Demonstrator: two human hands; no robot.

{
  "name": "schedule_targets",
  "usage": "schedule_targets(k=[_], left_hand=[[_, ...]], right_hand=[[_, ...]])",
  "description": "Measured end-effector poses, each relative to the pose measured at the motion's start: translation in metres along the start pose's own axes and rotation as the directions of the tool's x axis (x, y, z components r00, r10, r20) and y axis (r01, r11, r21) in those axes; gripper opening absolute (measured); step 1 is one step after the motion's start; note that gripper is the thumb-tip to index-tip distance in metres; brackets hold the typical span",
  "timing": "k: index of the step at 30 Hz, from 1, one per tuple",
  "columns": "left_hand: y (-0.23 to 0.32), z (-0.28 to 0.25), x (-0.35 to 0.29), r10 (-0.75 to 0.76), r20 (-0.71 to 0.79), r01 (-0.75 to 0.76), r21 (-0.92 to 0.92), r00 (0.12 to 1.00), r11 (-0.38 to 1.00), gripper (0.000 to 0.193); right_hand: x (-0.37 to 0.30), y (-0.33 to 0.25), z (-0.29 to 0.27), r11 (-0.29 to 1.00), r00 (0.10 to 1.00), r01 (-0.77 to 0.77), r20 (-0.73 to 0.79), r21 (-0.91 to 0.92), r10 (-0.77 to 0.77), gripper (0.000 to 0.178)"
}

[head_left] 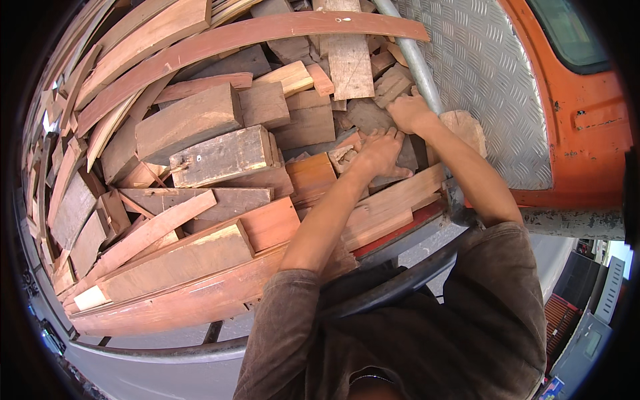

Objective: The person picks up pieces of wood from a pile on the ground and loads them onto the back of a truck. They continue to gather and place various wooden planks and scraps into the truck bed.

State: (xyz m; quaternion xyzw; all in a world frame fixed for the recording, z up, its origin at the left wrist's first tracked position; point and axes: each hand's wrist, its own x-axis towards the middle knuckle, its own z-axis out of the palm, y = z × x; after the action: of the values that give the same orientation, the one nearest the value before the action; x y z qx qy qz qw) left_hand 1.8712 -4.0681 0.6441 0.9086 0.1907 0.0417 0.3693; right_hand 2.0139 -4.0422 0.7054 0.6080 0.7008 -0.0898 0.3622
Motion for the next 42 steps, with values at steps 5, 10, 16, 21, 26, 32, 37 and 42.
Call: schedule_targets(k=[5, 10, 16, 21, 26, 32, 37, 42], left_hand=[[0.012, 0.002, 0.004, -0.007, 0.024, 0.007, 0.034, 1.000, 0.999, 0.106], [0.005, 0.009, 0.000, -0.109, -0.098, 0.120, 0.112, 0.989, 0.986, 0.096], [0.006, -0.005, 0.005, -0.304, -0.044, 0.307, 0.071, 0.952, 0.949, 0.079], [-0.014, -0.014, -0.008, -0.265, 0.060, 0.261, 0.067, 0.962, 0.963, 0.081], [-0.007, -0.013, -0.031, -0.189, 0.089, 0.188, 0.017, 0.978, 0.982, 0.082], [0.002, -0.042, -0.038, -0.252, 0.243, 0.241, 0.077, 0.937, 0.968, 0.081], [0.001, -0.063, -0.074, -0.111, 0.022, 0.105, 0.205, 0.994, 0.973, 0.071], [-0.008, -0.206, -0.172, -0.072, -0.463, 0.248, 0.332, 0.884, 0.910, 0.070]], right_hand=[[-0.056, 0.023, -0.074, 0.924, 0.931, -0.163, -0.255, 0.345, 0.260, 0.036], [-0.116, 0.030, -0.082, 0.854, 0.752, -0.319, -0.440, 0.411, 0.492, 0.049], [-0.153, 0.010, -0.010, 0.658, 0.678, -0.573, -0.168, 0.489, 0.716, 0.081], [-0.148, 0.003, 0.005, 0.678, 0.627, -0.530, -0.303, 0.509, 0.717, 0.088], [-0.161, 0.031, 0.025, 0.669, 0.659, -0.341, -0.339, 0.660, 0.671, 0.091], [-0.170, 0.000, -0.003, 0.623, 0.572, -0.508, -0.308, 0.594, 0.760, 0.096], [-0.172, -0.009, 0.008, 0.696, 0.498, -0.597, -0.495, 0.400, 0.712, 0.106], [-0.150, -0.038, -0.046, 0.882, 0.554, -0.010, -0.732, 0.471, 0.397, 0.081]])
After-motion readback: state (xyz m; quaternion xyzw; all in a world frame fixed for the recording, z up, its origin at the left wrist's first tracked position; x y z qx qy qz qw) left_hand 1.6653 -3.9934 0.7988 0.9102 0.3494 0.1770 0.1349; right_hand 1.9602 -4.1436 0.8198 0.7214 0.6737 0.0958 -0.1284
